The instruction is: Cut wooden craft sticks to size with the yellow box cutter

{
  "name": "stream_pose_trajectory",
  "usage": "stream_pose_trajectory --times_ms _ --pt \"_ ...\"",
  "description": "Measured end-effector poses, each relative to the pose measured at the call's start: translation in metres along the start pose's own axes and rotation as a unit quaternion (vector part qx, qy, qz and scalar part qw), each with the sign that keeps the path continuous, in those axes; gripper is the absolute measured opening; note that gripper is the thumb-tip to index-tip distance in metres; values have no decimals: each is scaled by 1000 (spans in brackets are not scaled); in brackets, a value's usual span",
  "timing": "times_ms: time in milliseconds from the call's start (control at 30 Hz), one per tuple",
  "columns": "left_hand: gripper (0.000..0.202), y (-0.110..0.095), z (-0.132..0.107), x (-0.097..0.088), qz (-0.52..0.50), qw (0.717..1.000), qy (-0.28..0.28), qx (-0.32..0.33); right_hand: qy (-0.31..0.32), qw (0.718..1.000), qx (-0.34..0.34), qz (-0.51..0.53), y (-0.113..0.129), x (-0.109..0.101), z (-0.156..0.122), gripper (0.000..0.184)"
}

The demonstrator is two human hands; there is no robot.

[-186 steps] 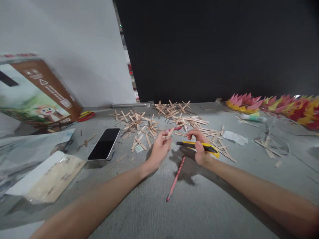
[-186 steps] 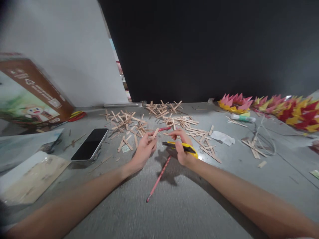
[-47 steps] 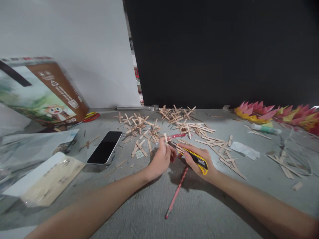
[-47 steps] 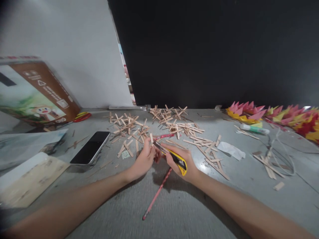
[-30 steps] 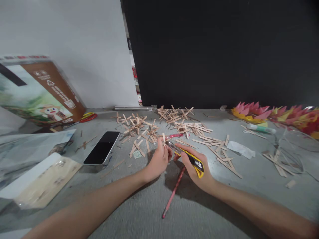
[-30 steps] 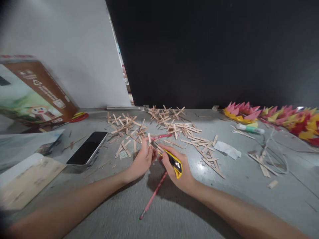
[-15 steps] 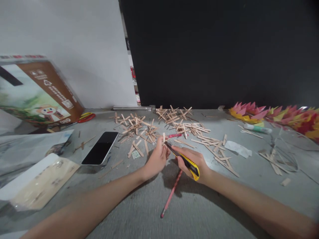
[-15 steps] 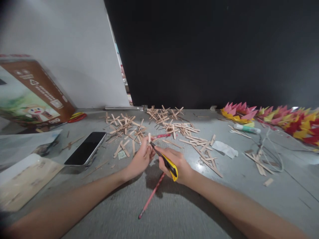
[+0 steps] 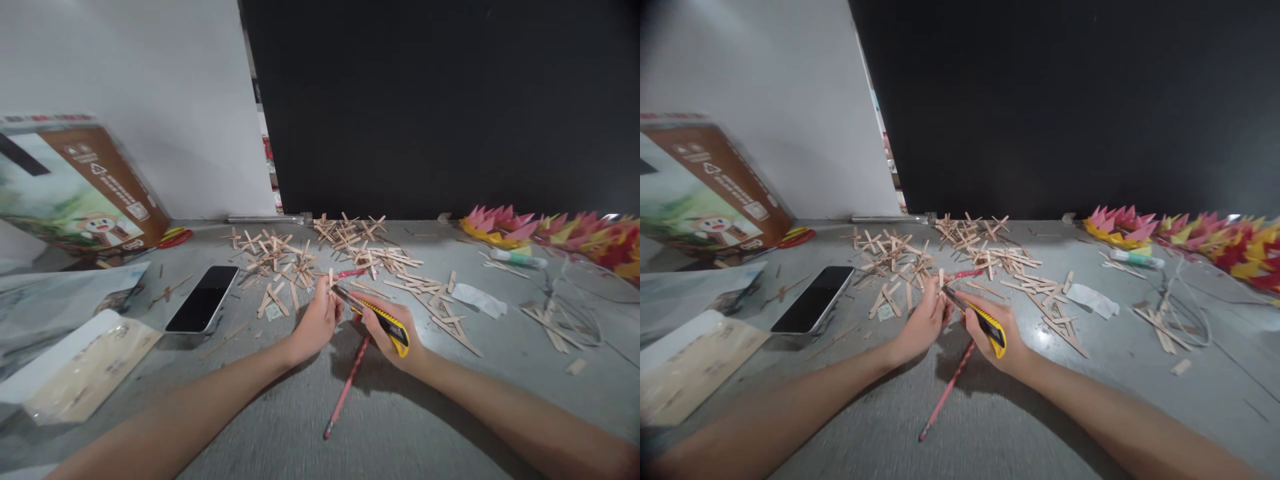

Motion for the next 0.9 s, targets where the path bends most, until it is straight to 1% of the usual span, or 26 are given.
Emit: stream_pose_trajectory --times_ms 100,233,333,400,467,533,633,667,733,800,833,867,900 --pt "33 0 1 2 -59 998 5 9 5 1000 -5 -2 4 4 -1 35" --pt "38 0 3 4 -160 987 24 19 29 997 -56 -34 5 5 1 41" --pt "39 -1 4 3 -179 983 33 10 57 992 -94 -62 2 3 3 47" --pt "40 -1 3 3 -176 984 40 -2 79 987 -110 -84 1 3 4 51" --pt "42 1 2 3 -170 984 43 -13 88 982 -128 -104 1 3 4 52" --pt "44 1 1 5 -164 985 45 -9 66 982 -138 -112 3 2 2 50" --pt "43 2 1 7 -148 988 44 12 -6 981 -149 -121 6 -2 -3 44" --pt "41 3 2 7 -143 989 38 12 -27 980 -152 -124 7 -4 -4 43" --pt "37 7 4 3 -148 989 4 -2 -40 975 -177 -131 10 -5 -7 45" --pt "36 12 5 -3 -173 983 -51 -23 -21 965 -224 -136 14 -4 -10 50" --pt "38 13 5 -5 -188 979 -73 -27 -1 959 -248 -140 16 -2 -11 53" --pt "40 13 6 -6 -190 978 -78 -25 22 954 -263 -142 16 0 -12 54" --pt "41 12 6 -5 -179 981 -64 -24 35 955 -260 -142 14 1 -11 54"
Point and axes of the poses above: each hand's wrist, its own z-axis towards the middle knuckle, its own x-axis out of the palm, y = z × x, the point moved 5 cm from there along z, towards the middle knuckle, and after that the axes turned 13 degrees about y, right-handed, at the moved point
